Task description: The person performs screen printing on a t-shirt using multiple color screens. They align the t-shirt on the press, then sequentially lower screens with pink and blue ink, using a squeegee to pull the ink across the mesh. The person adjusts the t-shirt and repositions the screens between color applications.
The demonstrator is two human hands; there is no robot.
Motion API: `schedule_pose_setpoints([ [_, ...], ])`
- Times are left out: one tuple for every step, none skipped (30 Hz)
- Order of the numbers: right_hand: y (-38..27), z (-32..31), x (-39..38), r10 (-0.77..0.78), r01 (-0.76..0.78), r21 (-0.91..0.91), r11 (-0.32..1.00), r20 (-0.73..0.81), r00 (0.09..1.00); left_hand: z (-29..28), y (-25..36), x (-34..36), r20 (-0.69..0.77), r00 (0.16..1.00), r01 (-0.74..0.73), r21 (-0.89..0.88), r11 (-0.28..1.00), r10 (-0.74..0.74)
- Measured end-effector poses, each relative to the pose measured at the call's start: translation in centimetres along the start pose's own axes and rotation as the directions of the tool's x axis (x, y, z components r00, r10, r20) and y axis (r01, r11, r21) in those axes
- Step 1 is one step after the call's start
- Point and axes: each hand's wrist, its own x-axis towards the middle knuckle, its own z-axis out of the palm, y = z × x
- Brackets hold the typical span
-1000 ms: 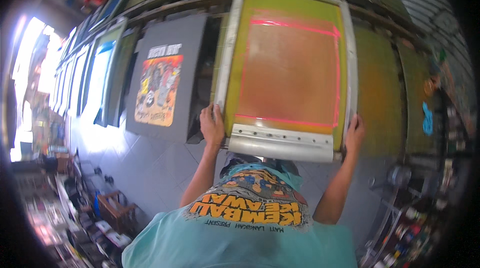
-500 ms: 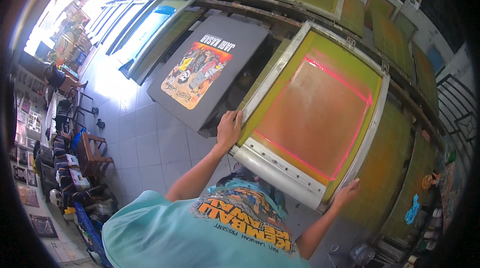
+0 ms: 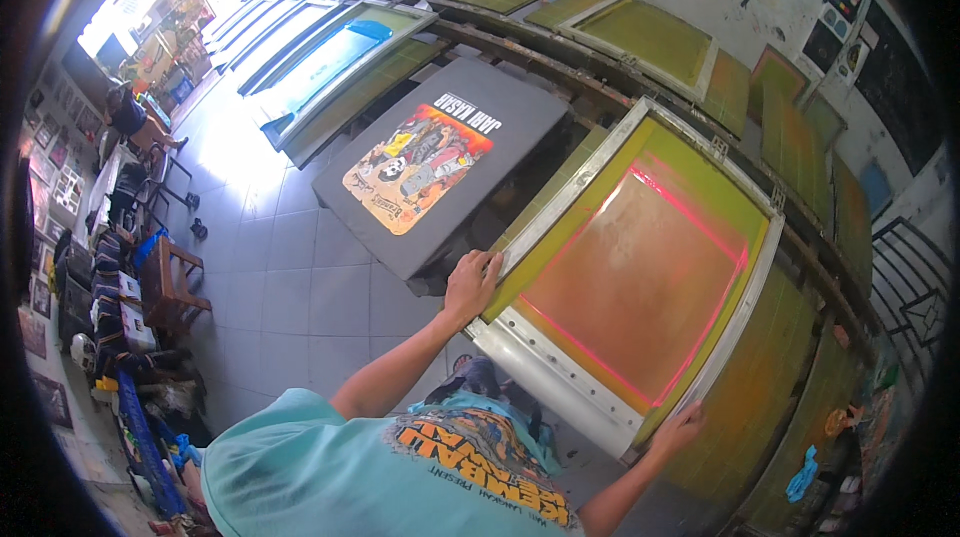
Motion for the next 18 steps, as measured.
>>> schedule_pose_setpoints([
  [-0.5,-0.2,0.0,0.004,-0.004,-0.012,1.0,0.004,1.0,0.0,0.0,0.0,-0.005,1.0,-0.002,-0.001,1.0,0.002],
  [-1.1,-0.3,-0.2,0.008,-0.008,-0.025,1.0,0.008,1.0,0.0,0.0,-0.1,-0.009,1.0,-0.003,-0.002,1.0,0.003],
  [-1.5,-0.5,-0.3,0.017,-0.016,-0.038,0.999,0.009,1.0,-0.1,0.0,-0.1,-0.011,1.0,-0.007,-0.004,1.0,0.007],
  [-1.4,-0.5,-0.2,0.015,-0.014,-0.04,0.999,0.006,1.0,-0.1,0.1,-0.1,-0.012,1.0,-0.01,-0.005,1.0,0.01],
  [-1.2,-0.5,-0.1,0.013,-0.013,-0.042,0.999,0.002,1.0,-0.1,0.1,-0.1,-0.013,1.0,-0.014,-0.007,1.0,0.014],
  [-1.0,-0.4,-0.2,0.016,-0.016,-0.044,0.999,-0.002,1.0,-0.2,0.2,-0.1,-0.005,1.0,-0.003,0.002,1.0,0.003],
  [-1.0,-0.5,-0.1,0.046,-0.045,-0.028,0.999,0.005,0.999,-0.2,0.2,-0.1,0.004,1.0,0.008,0.011,1.0,-0.008],
  [-0.9,-0.5,-0.1,0.076,-0.075,-0.013,0.997,0.012,0.997,-0.2,0.3,-0.1,0.013,1.0,0.018,0.02,1.0,-0.019],
  [-1.0,-0.5,0.0,0.105,-0.105,0.004,0.994,0.02,0.994,-0.3,0.3,-0.1,0.014,1.0,0.019,0.013,1.0,-0.019],
  [-0.8,-0.4,0.1,0.092,-0.093,0.057,0.994,0.007,0.996,-0.3,0.3,-0.2,0.015,1.0,0.019,0.006,1.0,-0.019],
  [-0.5,-0.2,0.1,0.081,-0.08,0.108,0.991,-0.006,0.997,-0.4,0.3,-0.1,0.016,1.0,0.019,-0.001,1.0,-0.019],
  [0.0,-0.2,0.2,0.068,-0.064,0.154,0.986,-0.019,0.997,-0.4,0.4,-0.1,0.015,1.0,0.017,0.002,1.0,-0.017],
  [0.4,-0.1,0.2,0.074,-0.071,0.151,0.986,-0.015,0.997,-0.3,0.4,-0.1,0.014,1.0,0.014,0.006,1.0,-0.015],
  [0.9,-0.1,0.4,0.08,-0.077,0.147,0.986,-0.01,0.997,-0.3,0.4,-0.1,0.012,1.0,0.012,0.01,1.0,-0.012],
  [0.7,-0.3,0.4,0.083,-0.082,0.143,0.986,-0.002,0.997,-0.3,0.2,-0.2,0.011,1.0,0.007,0.01,1.0,-0.007],
  [0.5,-0.3,0.4,0.119,-0.122,0.131,0.984,0.031,0.992,-0.3,0.0,-0.2,0.01,1.0,0.001,0.011,1.0,-0.001],
  [0.3,-0.4,0.3,0.155,-0.162,0.117,0.98,0.064,0.986,-0.4,-0.1,-0.2,0.007,1.0,-0.004,0.012,1.0,0.004],
  [0.0,-0.8,0.5,0.187,-0.195,0.098,0.976,0.088,0.978,-0.3,-0.1,-0.2,0.009,1.0,-0.004,0.006,1.0,0.004],
])
